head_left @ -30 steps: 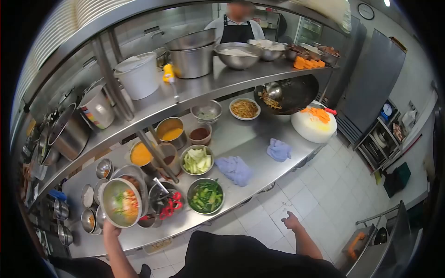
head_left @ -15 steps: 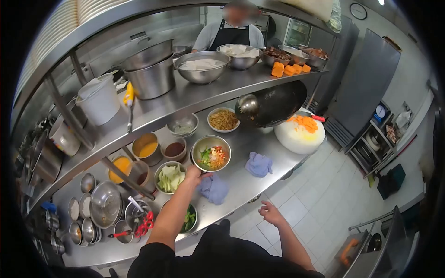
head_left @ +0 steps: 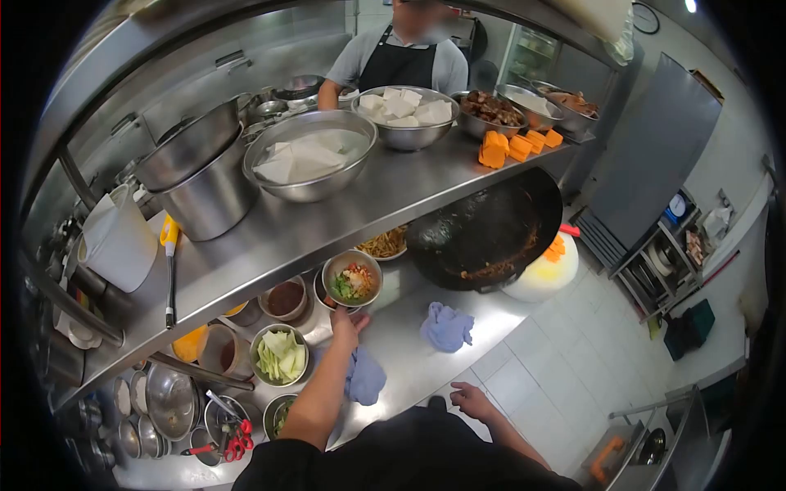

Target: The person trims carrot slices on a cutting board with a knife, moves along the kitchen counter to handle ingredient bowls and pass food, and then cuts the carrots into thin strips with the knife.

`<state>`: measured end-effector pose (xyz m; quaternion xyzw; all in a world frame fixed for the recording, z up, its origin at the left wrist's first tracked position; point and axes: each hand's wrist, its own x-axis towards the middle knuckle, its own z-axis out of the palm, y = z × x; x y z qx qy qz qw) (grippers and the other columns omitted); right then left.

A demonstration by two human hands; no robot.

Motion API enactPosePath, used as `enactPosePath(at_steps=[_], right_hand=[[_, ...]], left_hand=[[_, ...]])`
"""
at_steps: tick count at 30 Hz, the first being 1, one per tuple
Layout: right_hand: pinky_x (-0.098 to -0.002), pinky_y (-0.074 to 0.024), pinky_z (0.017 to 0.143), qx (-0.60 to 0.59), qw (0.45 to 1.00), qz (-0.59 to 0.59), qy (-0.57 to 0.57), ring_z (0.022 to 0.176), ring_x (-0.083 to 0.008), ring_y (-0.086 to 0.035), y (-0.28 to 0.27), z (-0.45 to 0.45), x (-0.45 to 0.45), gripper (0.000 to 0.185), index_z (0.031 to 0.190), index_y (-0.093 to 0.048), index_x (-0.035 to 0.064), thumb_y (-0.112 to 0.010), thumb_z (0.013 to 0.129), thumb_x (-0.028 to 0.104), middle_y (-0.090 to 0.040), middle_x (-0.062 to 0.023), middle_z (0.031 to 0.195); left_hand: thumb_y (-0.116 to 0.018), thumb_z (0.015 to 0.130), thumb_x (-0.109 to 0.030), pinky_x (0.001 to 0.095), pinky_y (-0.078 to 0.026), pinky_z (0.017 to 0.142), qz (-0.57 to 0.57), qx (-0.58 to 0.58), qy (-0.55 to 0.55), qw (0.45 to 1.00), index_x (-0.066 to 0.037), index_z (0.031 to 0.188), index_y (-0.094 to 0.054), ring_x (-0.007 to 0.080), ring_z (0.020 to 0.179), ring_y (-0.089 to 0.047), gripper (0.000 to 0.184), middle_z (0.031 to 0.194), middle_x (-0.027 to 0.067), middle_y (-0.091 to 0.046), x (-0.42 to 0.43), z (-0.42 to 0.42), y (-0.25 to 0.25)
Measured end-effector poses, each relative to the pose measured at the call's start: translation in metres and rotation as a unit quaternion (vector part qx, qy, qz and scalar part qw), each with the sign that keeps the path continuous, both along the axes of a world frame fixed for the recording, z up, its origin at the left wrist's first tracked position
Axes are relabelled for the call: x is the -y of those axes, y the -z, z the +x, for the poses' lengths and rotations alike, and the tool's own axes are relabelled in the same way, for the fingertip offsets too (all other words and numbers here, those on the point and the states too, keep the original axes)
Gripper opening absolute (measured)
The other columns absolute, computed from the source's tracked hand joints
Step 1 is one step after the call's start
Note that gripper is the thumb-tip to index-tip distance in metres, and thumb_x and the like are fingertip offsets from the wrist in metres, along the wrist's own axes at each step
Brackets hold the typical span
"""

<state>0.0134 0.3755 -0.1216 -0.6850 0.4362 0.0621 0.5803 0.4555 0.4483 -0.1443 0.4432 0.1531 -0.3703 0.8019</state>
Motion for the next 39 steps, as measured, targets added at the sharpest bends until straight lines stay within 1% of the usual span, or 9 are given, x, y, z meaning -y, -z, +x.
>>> enactPosePath(at_steps=[7, 13, 21, 23, 26, 28, 30, 34, 39], right_hand=[[-0.0369, -0.0573, 0.095, 0.073, 0.988, -0.03, -0.136, 0.106, -0.0253, -0.073, -0.015, 0.02, 0.052, 0.041, 0.135, -0.068, 0.0027, -0.066, 0.102, 0.026, -0.077, -0.0162, 0.118], [-0.0343, -0.0592, 0.076, 0.142, 0.95, -0.03, -0.277, 0.083, -0.0192, -0.074, -0.006, 0.061, 0.123, 0.028, 0.121, -0.072, 0.0029, -0.063, 0.105, 0.023, -0.077, -0.0114, 0.101], [-0.0372, -0.06, 0.061, 0.277, 0.945, 0.173, 0.025, 0.072, -0.0241, -0.07, 0.014, 0.296, 0.221, 0.032, 0.13, -0.055, 0.0021, -0.058, 0.107, 0.024, -0.072, -0.0155, 0.097], [-0.0427, -0.0632, 0.071, 0.222, 0.92, 0.31, 0.085, 0.087, -0.0299, -0.072, 0.034, 0.369, 0.26, 0.049, 0.139, -0.049, 0.0005, -0.061, 0.107, 0.035, -0.069, -0.0218, 0.113], [-0.049, -0.0658, 0.076, 0.247, 0.922, 0.285, 0.092, 0.089, -0.0384, -0.072, 0.042, 0.417, 0.27, 0.056, 0.137, -0.054, -0.0018, -0.065, 0.103, 0.042, -0.066, -0.0268, 0.111], [-0.0539, -0.0553, 0.103, 0.413, 0.889, 0.048, -0.19, 0.131, -0.0359, -0.062, 0.117, 0.444, 0.298, 0.067, 0.152, -0.051, 0.0082, -0.072, 0.099, 0.043, -0.059, -0.0151, 0.148], [-0.0583, -0.0395, 0.118, 0.354, 0.854, 0.381, -0.02, 0.142, -0.0304, -0.053, 0.065, 0.431, 0.279, 0.061, 0.147, -0.058, 0.0074, -0.076, 0.096, 0.036, -0.059, -0.0087, 0.151], [-0.0555, -0.0512, 0.103, 0.361, 0.887, 0.287, -0.01, 0.129, -0.0317, -0.062, 0.102, 0.409, 0.299, 0.055, 0.148, -0.056, 0.0084, -0.07, 0.099, 0.027, -0.063, -0.0117, 0.144], [-0.0442, -0.0611, 0.076, 0.331, 0.899, 0.277, 0.071, 0.107, -0.0325, -0.07, 0.062, 0.314, 0.299, 0.049, 0.143, -0.057, 0.0018, -0.064, 0.101, 0.027, -0.069, -0.0147, 0.131]], left_hand=[[-0.061, 0.096, -0.006, 0.0334, -0.056, 0.058, 0.143, 0.168, 0.121, 0.968, -0.002, 0.15, -0.046, 0.0222, 0.072, -0.071, 0.056, 0.097, 0.0128, -0.074, -0.079, -0.143, -0.066], [-0.064, 0.098, -0.009, 0.0276, -0.053, 0.062, 0.24, 0.207, 0.204, 0.926, -0.001, 0.124, -0.073, 0.0138, 0.071, -0.069, 0.029, 0.091, 0.0085, -0.077, -0.141, -0.264, -0.029], [-0.074, 0.089, -0.045, 0.0474, -0.057, 0.094, 0.622, 0.144, 0.171, 0.75, -0.004, 0.112, -0.079, 0.0425, 0.106, -0.074, 0.047, 0.107, 0.0243, -0.077, -0.262, -0.438, 0.084], [-0.077, 0.085, -0.04, 0.0445, -0.059, 0.091, 0.692, 0.026, 0.237, 0.681, -0.003, 0.106, -0.08, 0.0343, 0.102, -0.076, 0.042, 0.1, 0.0238, -0.078, -0.286, -0.493, 0.07], [-0.079, 0.085, -0.04, 0.0416, -0.058, 0.086, 0.668, -0.117, 0.161, 0.717, -0.004, 0.103, -0.081, 0.0302, 0.095, -0.075, 0.04, 0.095, 0.02, -0.078, -0.318, -0.589, 0.031], [-0.08, 0.084, -0.04, 0.0397, -0.058, 0.084, 0.649, -0.179, 0.106, 0.732, -0.005, 0.102, -0.081, 0.0275, 0.09, -0.075, 0.039, 0.092, 0.0175, -0.078, -0.323, -0.64, 0.017], [-0.082, 0.084, -0.04, 0.0378, -0.058, 0.081, 0.623, -0.226, 0.046, 0.747, -0.006, 0.1, -0.082, 0.0248, 0.085, -0.074, 0.037, 0.088, 0.015, -0.078, -0.315, -0.684, 0.016], [-0.085, 0.084, -0.04, 0.034, -0.058, 0.075, 0.565, -0.248, -0.036, 0.786, -0.008, 0.097, -0.083, 0.0194, 0.075, -0.073, 0.035, 0.081, 0.01, -0.079, -0.278, -0.707, 0.039], [-0.073, 0.084, -0.054, 0.0455, -0.056, 0.094, 0.545, -0.189, 0.007, 0.817, -0.01, 0.112, -0.081, 0.0349, 0.111, -0.074, 0.054, 0.117, 0.0212, -0.077, -0.251, -0.66, 0.085]])
